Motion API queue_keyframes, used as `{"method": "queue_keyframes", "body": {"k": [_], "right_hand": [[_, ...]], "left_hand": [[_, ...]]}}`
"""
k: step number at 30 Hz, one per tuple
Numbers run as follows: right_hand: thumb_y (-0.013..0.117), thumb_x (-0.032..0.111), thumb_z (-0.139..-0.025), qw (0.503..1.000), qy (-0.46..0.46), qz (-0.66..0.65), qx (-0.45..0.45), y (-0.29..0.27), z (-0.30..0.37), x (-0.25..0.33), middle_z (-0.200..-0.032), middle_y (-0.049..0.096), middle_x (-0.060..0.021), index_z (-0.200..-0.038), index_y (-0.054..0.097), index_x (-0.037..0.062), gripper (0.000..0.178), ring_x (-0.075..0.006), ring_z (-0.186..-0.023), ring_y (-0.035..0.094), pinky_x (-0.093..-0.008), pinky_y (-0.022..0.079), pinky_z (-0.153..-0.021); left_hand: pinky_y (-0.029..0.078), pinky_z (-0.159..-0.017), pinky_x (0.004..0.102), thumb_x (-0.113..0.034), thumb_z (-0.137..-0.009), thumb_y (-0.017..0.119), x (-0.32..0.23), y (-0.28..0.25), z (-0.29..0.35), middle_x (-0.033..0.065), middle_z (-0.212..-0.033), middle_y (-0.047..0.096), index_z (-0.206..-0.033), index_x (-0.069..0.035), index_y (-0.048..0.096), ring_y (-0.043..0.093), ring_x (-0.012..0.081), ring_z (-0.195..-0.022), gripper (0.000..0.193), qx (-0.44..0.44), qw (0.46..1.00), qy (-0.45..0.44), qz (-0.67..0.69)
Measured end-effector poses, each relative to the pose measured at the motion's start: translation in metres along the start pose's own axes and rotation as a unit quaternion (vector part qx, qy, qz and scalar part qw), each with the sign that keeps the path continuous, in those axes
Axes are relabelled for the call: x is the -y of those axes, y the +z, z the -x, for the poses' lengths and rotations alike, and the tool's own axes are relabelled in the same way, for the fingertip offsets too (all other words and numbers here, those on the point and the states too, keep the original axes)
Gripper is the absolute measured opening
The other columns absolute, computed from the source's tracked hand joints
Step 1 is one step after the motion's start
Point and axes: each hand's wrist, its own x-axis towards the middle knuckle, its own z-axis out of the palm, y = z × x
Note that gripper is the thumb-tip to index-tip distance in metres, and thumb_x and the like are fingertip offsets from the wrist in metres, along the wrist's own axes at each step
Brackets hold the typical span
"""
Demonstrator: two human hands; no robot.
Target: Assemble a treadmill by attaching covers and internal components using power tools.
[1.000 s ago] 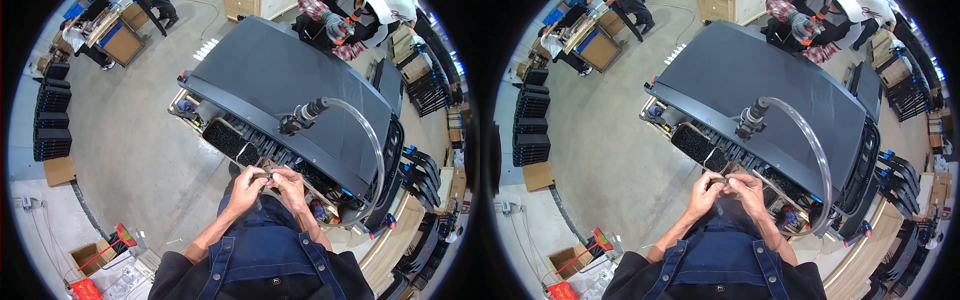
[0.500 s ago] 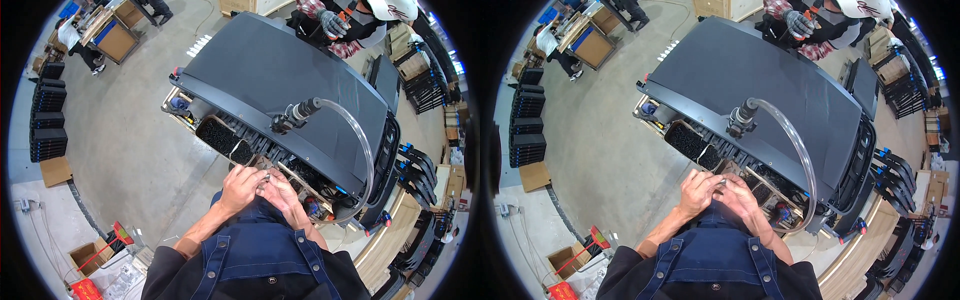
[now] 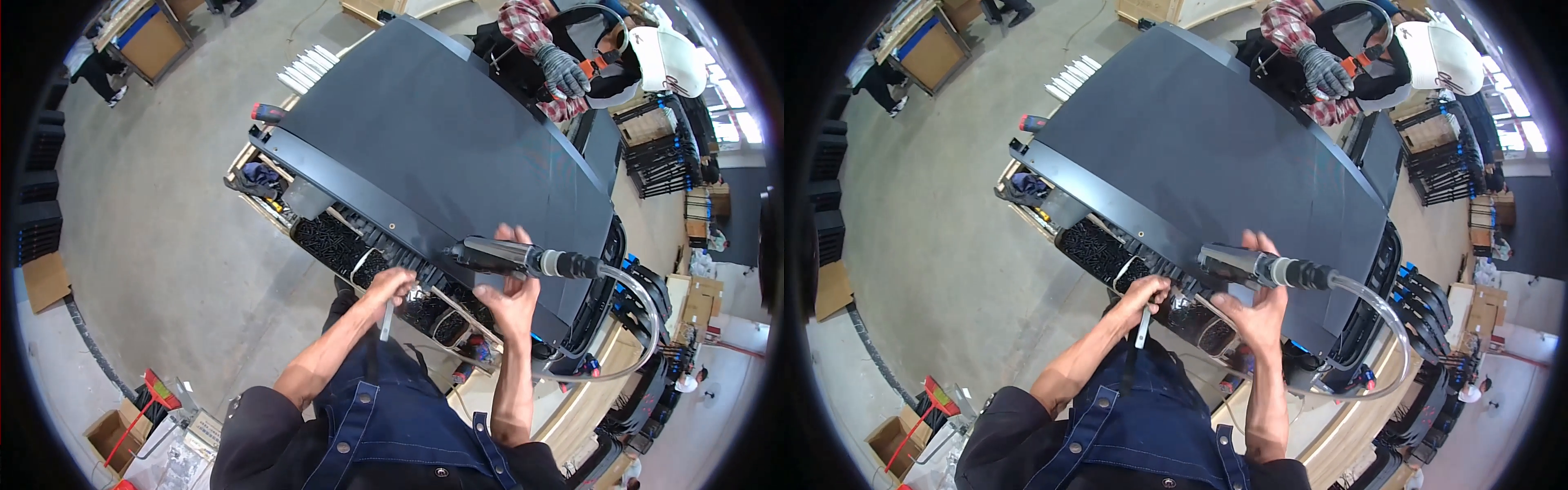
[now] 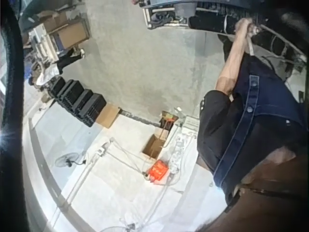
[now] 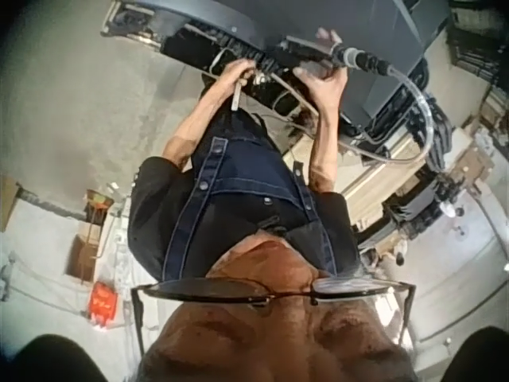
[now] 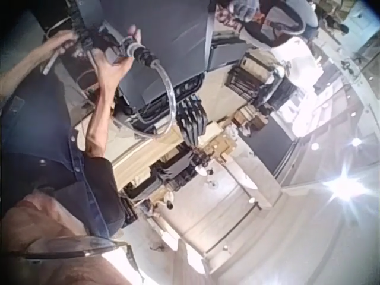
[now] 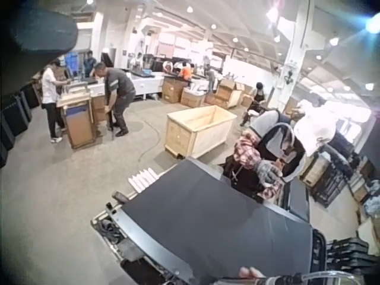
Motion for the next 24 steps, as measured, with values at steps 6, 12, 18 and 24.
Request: {"method": "queue_keyframes", "body": {"k": [6, 12, 18, 24], "right_hand": [[0.092, 0.017, -0.069, 0.994, -0.016, -0.038, 0.1, 0.014, -0.064, -0.009, -0.115, 0.071, -0.0164, -0.132, 0.055, 0.0041, 0.074, -0.0315, -0.11, 0.068, -0.0421, 0.052, -0.098], [0.094, 0.016, -0.069, 0.995, -0.055, 0.066, 0.053, 0.031, -0.02, 0.0, -0.125, 0.068, -0.017, -0.14, 0.05, 0.0032, 0.085, -0.0264, -0.112, 0.066, -0.0393, 0.054, -0.096], [0.09, 0.019, -0.076, 0.997, -0.07, -0.013, -0.001, 0.016, -0.046, -0.017, -0.125, 0.063, -0.023, -0.125, 0.057, 0.0041, 0.061, -0.0331, -0.113, 0.064, -0.0469, 0.053, -0.099], [0.088, 0.016, -0.075, 0.997, -0.04, -0.063, 0.032, 0.023, -0.048, -0.021, -0.11, 0.064, -0.0162, -0.113, 0.052, 0.007, 0.054, -0.0324, -0.103, 0.066, -0.0508, 0.051, -0.099]], "left_hand": [[0.039, -0.051, 0.0229, -0.021, -0.089, 0.071, 0.003, 0.013, -0.088, 0.0, -0.082, 0.056, -0.097, -0.011, 0.061, 0.049, 0.0088, -0.065, 0.017, 0.182, 0.964, -0.083, 0.176], [0.043, -0.056, 0.027, -0.026, -0.083, 0.083, 0.001, 0.017, -0.107, 0.0027, -0.083, 0.066, -0.103, -0.01, 0.067, 0.058, 0.0121, -0.066, 0.03, 0.317, 0.928, -0.072, 0.184], [0.039, -0.051, 0.0228, -0.025, -0.096, 0.07, -0.039, 0.042, -0.084, -0.0022, -0.074, 0.058, -0.098, -0.012, 0.065, 0.052, 0.0084, -0.057, 0.014, 0.261, 0.949, -0.068, 0.165], [0.037, -0.053, 0.0221, -0.021, -0.092, 0.072, -0.008, 0.013, -0.102, -0.0035, -0.08, 0.057, -0.1, -0.01, 0.065, 0.05, 0.0055, -0.063, 0.015, 0.181, 0.981, 0.072, 0.003]]}}
